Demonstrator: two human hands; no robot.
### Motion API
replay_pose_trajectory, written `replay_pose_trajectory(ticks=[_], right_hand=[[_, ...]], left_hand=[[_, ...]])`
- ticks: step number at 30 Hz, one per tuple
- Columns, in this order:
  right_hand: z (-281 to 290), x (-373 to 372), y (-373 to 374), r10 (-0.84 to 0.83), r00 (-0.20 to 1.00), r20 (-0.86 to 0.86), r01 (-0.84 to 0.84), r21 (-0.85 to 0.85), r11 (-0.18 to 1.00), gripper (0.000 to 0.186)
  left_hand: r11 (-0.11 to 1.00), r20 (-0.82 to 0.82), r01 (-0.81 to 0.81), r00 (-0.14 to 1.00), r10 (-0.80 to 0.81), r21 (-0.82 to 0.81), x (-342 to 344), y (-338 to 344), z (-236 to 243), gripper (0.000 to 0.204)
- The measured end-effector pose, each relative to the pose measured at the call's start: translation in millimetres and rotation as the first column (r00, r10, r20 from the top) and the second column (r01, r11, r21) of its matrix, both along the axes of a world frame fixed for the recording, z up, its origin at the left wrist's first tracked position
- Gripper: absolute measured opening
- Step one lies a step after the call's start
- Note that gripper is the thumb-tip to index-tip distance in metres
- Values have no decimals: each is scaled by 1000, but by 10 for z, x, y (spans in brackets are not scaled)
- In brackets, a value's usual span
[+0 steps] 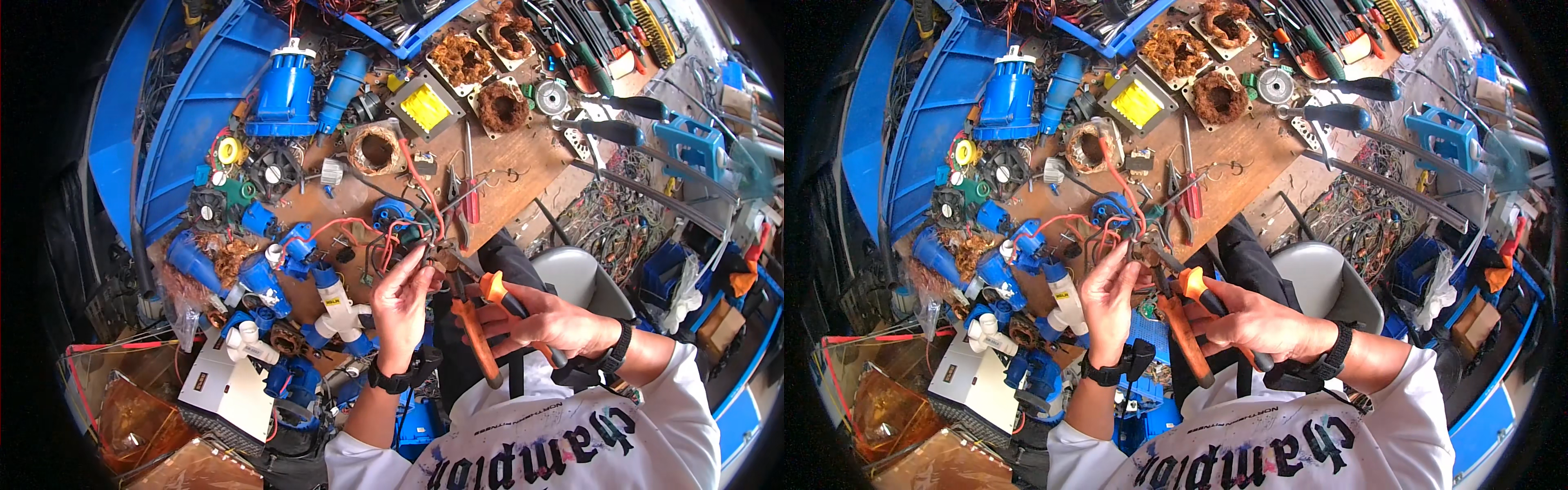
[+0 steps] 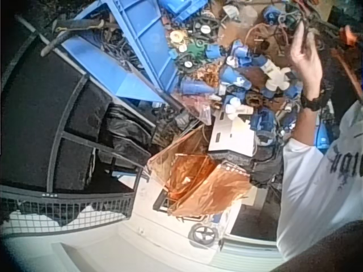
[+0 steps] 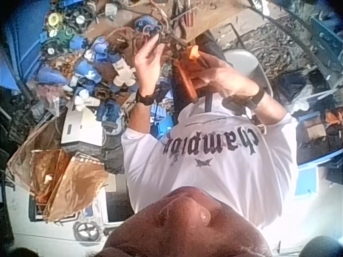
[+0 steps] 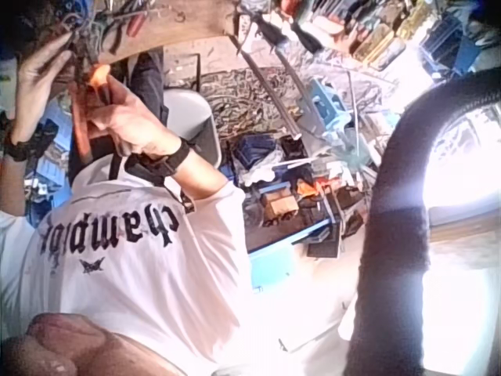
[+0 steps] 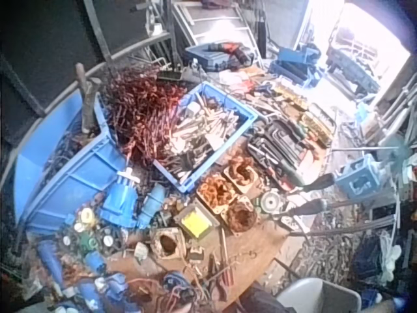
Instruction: The person holds a small black electronic component with red and black wires, manipulating the wires with both hands. They use orange-handled pliers to strip the insulation from the wire ends and then twist the exposed copper strands. The person continues to separate and arrange the wires throughout the clip.
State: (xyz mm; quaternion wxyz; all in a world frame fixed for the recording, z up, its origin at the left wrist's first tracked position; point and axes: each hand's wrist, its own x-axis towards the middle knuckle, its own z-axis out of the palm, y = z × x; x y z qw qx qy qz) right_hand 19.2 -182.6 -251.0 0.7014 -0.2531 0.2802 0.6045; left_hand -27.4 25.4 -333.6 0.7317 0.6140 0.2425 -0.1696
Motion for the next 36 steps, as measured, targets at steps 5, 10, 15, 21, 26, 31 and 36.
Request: replay_pose_trajectory(ticks=[5, 10, 15, 21, 26, 31, 36], right_hand=[[54, 38, -7, 28, 1000, -10, -28, 4, 1000, 76], [21, 32, -56, 4, 998, -60, -2, 42, 999, 76], [24, 159, -63, 14, 991, -131, -6, 64, 998, 81], [-14, 157, -67, 6, 991, -137, 5, 78, 997, 76], [28, 179, -10, 142, 990, -6, -142, -61, 988, 62], [76, 171, 64, 127, 992, 23, -125, -97, 987, 58], [104, 177, 89, 116, 993, 23, -112, -140, 984, 56]], left_hand=[[994, 57, 25, 998, -31, 105, -32, -14, 2, 33], [986, 79, -7, 997, -7, 164, -34, -62, 20, 31], [969, 125, 25, 991, -57, 245, -31, -49, 25, 33], [944, 214, 34, 971, -110, 329, -31, -41, 37, 38], [933, 246, 57, 957, -152, 354, -30, 0, 10, 42], [941, 243, 47, 961, -135, 335, -37, -6, 10, 42], [952, 224, 35, 969, -108, 305, -98, 9, -28, 40]])
